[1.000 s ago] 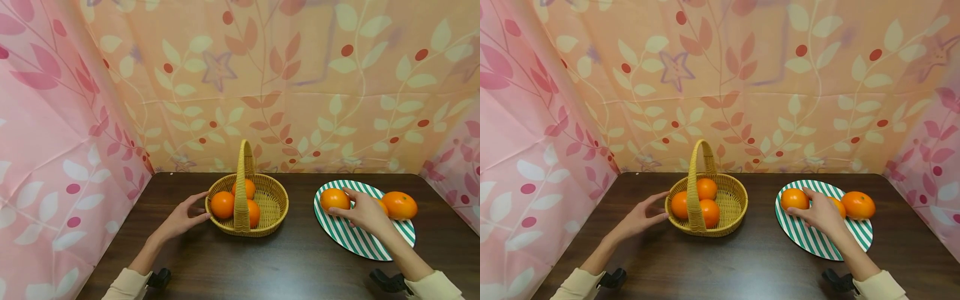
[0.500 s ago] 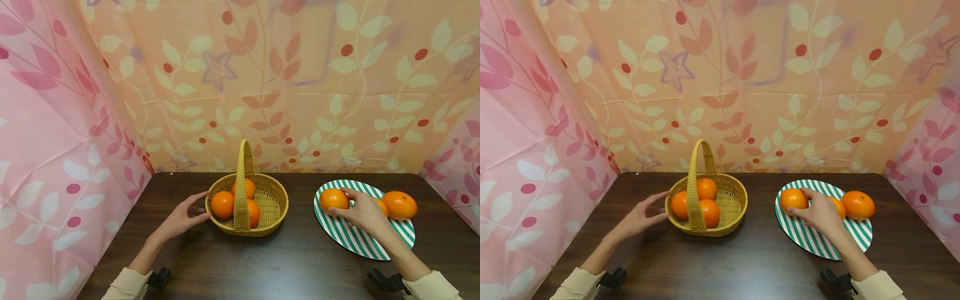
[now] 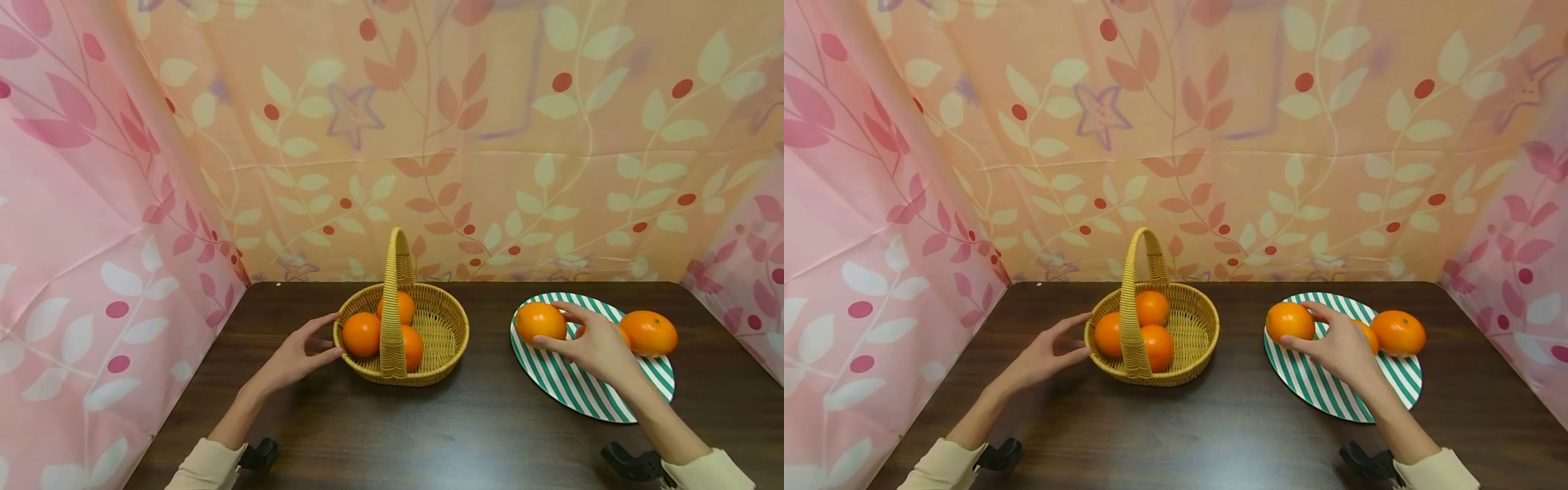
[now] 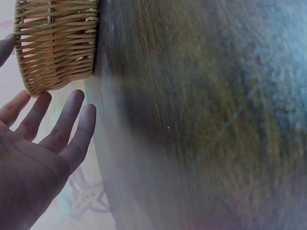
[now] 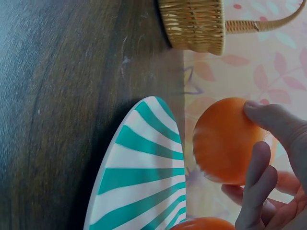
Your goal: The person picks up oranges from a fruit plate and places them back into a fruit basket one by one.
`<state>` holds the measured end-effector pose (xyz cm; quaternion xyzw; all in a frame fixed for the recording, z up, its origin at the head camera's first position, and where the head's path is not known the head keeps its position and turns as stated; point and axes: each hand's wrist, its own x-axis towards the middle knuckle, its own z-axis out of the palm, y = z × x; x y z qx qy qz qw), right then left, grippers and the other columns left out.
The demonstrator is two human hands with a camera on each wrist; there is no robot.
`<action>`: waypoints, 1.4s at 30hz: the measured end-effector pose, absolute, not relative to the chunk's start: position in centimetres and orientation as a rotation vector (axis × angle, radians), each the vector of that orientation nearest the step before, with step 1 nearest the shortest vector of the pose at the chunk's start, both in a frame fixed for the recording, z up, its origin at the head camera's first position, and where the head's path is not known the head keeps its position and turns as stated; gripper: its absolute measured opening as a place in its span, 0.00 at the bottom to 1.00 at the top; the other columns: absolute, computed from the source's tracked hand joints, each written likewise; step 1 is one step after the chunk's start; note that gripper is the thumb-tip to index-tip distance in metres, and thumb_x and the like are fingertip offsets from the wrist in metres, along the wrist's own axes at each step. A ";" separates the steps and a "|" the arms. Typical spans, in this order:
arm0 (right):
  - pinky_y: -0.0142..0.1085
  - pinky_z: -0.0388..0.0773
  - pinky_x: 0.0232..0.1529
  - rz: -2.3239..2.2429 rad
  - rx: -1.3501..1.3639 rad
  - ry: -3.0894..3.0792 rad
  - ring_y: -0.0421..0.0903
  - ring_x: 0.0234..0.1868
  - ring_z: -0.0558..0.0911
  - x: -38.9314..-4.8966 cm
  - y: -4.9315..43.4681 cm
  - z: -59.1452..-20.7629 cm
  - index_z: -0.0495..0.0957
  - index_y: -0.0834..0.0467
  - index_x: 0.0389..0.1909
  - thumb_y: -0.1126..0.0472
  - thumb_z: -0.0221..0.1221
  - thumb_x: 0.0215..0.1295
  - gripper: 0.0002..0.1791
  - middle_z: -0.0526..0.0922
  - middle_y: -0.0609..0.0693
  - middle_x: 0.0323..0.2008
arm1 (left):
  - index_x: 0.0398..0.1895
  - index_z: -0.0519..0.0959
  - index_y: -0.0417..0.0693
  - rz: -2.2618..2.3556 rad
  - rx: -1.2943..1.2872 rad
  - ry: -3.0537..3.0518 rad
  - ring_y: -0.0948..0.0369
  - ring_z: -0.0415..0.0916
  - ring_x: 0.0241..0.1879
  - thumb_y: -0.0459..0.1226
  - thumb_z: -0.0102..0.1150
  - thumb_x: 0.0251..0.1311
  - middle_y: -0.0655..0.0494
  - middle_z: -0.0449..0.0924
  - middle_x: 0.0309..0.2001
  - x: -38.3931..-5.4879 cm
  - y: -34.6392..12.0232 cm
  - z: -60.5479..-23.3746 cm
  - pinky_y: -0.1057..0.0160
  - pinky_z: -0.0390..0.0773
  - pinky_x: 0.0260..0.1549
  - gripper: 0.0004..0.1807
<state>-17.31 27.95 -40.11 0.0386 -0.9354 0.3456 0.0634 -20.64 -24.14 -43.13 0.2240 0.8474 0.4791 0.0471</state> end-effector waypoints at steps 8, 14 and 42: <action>0.37 0.79 0.23 1.153 0.179 -2.773 0.54 0.26 0.84 -17.3 27.4 -39.7 0.70 0.62 0.71 0.42 0.73 0.58 0.46 0.77 0.69 0.58 | 0.76 0.64 0.45 1.463 0.687 2.583 0.44 0.81 0.52 0.39 0.69 0.66 0.40 0.61 0.73 -20.7 -24.2 -43.3 0.53 0.83 0.46 0.38; 0.36 0.77 0.22 1.204 0.218 -2.753 0.55 0.23 0.79 -17.7 26.6 -39.6 0.70 0.59 0.71 0.42 0.73 0.58 0.45 0.75 0.66 0.63 | 0.77 0.63 0.45 1.454 0.695 2.583 0.43 0.80 0.53 0.38 0.68 0.66 0.39 0.61 0.73 -20.7 -24.1 -43.3 0.55 0.83 0.47 0.38; 0.35 0.74 0.22 1.376 0.375 -2.610 0.51 0.30 0.76 -19.9 21.0 -39.2 0.76 0.54 0.66 0.45 0.76 0.54 0.40 0.82 0.55 0.55 | 0.77 0.63 0.48 1.425 0.664 2.606 0.45 0.80 0.53 0.41 0.68 0.66 0.43 0.62 0.73 -20.7 -24.2 -43.3 0.55 0.83 0.46 0.39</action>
